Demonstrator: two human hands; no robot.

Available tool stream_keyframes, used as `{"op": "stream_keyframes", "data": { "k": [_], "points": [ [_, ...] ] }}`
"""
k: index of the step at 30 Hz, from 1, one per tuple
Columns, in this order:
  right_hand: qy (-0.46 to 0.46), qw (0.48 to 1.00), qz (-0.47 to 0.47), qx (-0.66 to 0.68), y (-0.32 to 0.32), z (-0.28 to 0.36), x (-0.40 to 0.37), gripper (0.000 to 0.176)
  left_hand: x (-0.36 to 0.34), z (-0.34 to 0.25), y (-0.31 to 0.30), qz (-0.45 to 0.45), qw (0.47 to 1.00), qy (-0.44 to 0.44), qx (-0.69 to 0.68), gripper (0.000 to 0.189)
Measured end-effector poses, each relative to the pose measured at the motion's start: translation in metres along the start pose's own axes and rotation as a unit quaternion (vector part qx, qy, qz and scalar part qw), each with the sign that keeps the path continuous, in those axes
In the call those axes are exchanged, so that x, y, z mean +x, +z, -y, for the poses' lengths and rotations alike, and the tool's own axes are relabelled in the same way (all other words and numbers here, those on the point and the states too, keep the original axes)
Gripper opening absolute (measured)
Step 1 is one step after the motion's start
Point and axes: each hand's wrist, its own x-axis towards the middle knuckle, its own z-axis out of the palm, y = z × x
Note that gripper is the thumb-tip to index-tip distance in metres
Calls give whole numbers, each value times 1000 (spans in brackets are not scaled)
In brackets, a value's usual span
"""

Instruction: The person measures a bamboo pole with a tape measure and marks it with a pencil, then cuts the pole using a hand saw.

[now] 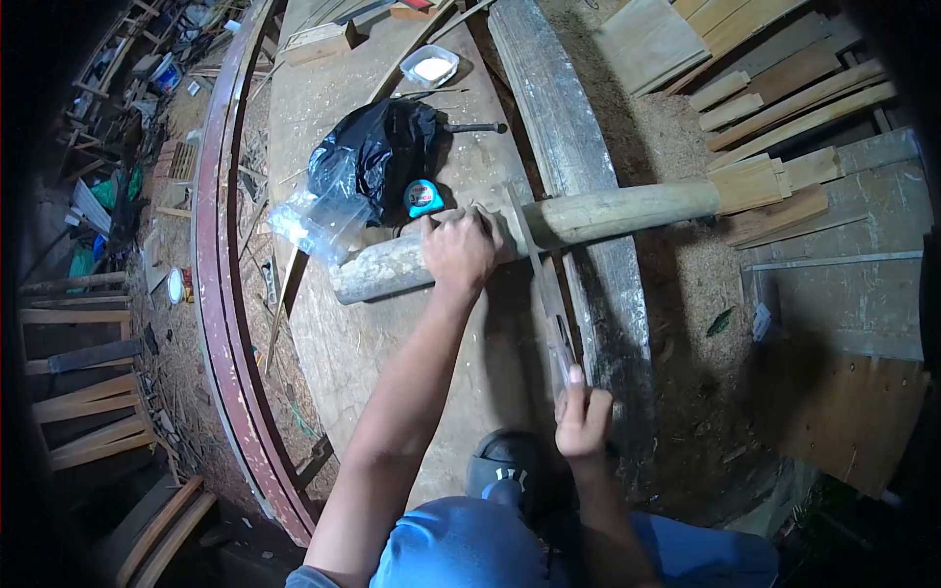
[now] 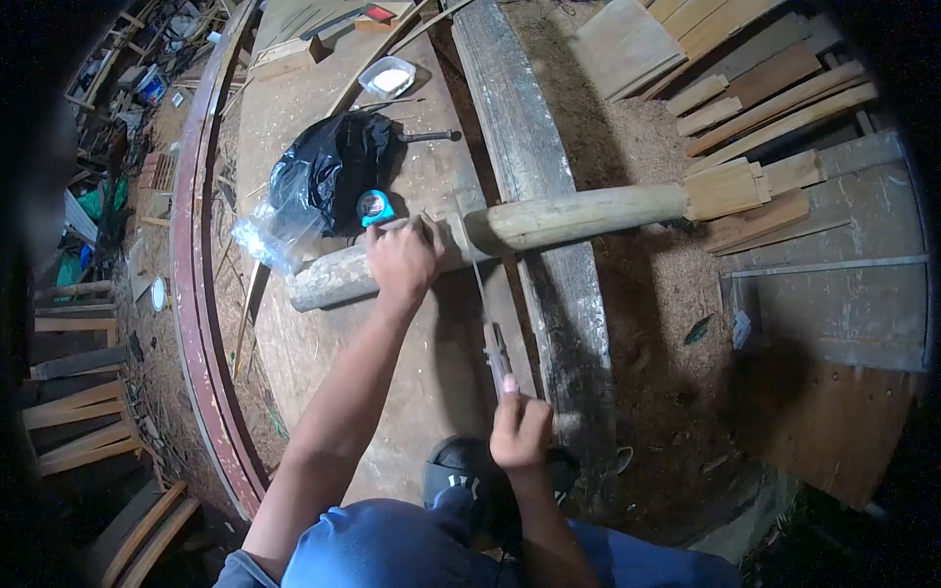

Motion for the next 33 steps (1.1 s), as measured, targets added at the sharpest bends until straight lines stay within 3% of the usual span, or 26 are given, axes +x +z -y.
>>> {"op": "stream_keyframes", "data": {
  "k": [1,2,3,4,6,10,13,21,26,33],
  "points": [
    [41,997,55,-35,-2,20,11,65,2,-2,-4,0,1000,3,-1,35],
    [81,989,108,-68,1,42,36,64,12,-5,-11,62,998,-10,11,36],
    [54,990,114,-61,10,44,55,64,15,-6,-15,125,992,-25,24,37],
    [13,994,71,-81,24,40,70,69,13,-6,-14,121,992,-26,23,37],
    [-22,996,77,26,28,61,90,67,11,-3,-7,94,995,-31,21,36],
    [17,985,48,165,5,74,72,62,9,-7,-11,76,997,-30,17,37],
    [-8,991,55,123,-6,66,65,62,7,-11,-12,54,998,-32,3,37],
    [50,986,127,93,-5,47,51,54,5,-11,-14,72,996,-42,19,36],
    [33,989,131,64,-6,47,51,54,8,-17,-20,143,987,-59,31,40],
    [-7,987,103,120,-16,15,41,46,1,-12,-13,146,988,-47,35,40]
  ]
}}
